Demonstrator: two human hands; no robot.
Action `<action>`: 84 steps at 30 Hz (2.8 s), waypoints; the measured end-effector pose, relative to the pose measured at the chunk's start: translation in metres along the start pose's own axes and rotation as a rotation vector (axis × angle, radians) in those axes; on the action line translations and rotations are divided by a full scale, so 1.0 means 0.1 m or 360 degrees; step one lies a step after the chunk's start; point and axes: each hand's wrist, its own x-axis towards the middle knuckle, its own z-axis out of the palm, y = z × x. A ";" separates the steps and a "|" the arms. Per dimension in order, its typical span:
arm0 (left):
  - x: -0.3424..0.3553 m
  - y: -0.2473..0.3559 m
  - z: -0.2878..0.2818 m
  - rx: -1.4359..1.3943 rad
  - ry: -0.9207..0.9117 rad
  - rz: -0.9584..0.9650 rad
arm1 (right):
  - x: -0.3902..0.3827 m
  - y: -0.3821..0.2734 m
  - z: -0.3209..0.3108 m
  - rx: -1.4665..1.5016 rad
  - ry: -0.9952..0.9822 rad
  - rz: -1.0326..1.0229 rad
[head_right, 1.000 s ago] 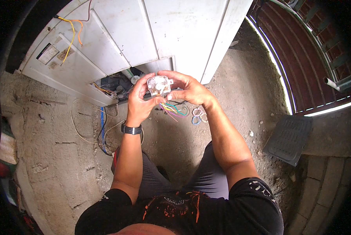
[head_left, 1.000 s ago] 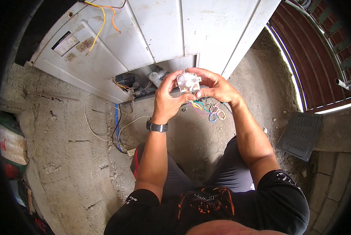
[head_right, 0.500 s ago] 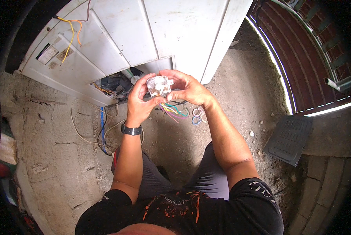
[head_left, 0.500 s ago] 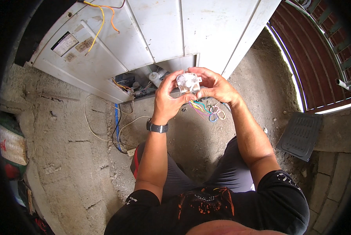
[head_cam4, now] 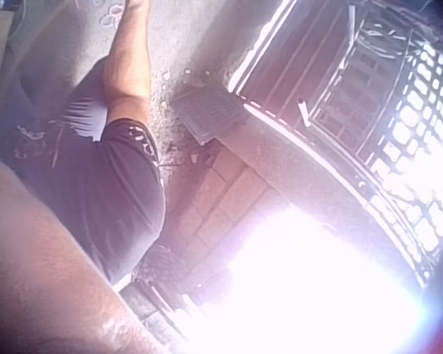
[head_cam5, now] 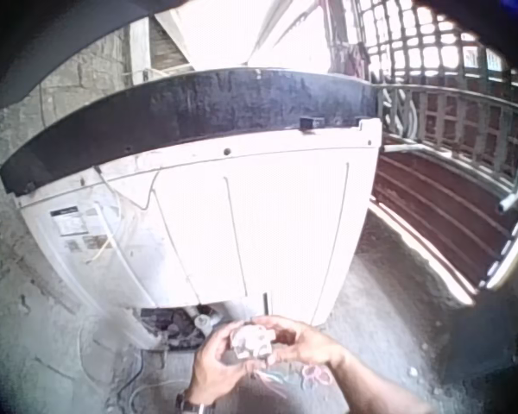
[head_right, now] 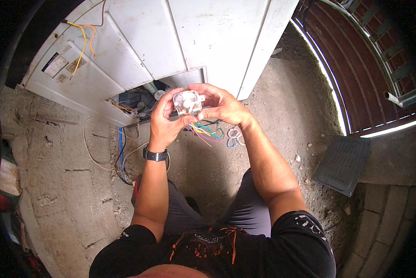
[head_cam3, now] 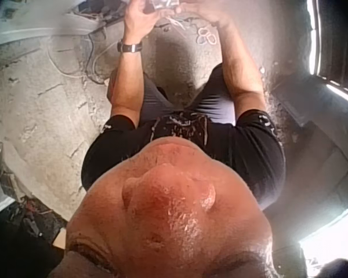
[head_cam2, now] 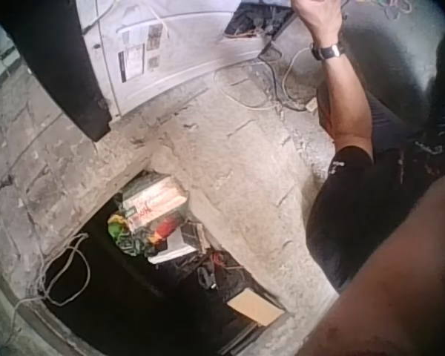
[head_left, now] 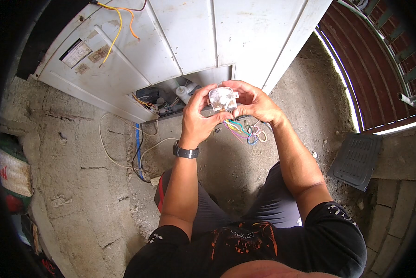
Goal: The person holds a white plastic timer component for an appliance, turning it over by hand to view different sides and handling the attached colored wires.
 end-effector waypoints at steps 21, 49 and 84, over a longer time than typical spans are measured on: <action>-0.01 -0.02 -0.03 0.0042 -0.0045 0.0004 | 0.01 -0.03 0.03 0.0060 -0.0017 0.0026; -0.01 0.34 0.09 -0.0354 0.0020 -0.0179 | 0.01 -0.11 0.26 0.0139 0.0093 -0.0153; 0.02 0.20 -0.02 -0.0687 0.0034 -0.0225 | 0.03 -0.04 0.28 0.0619 0.0106 -0.0144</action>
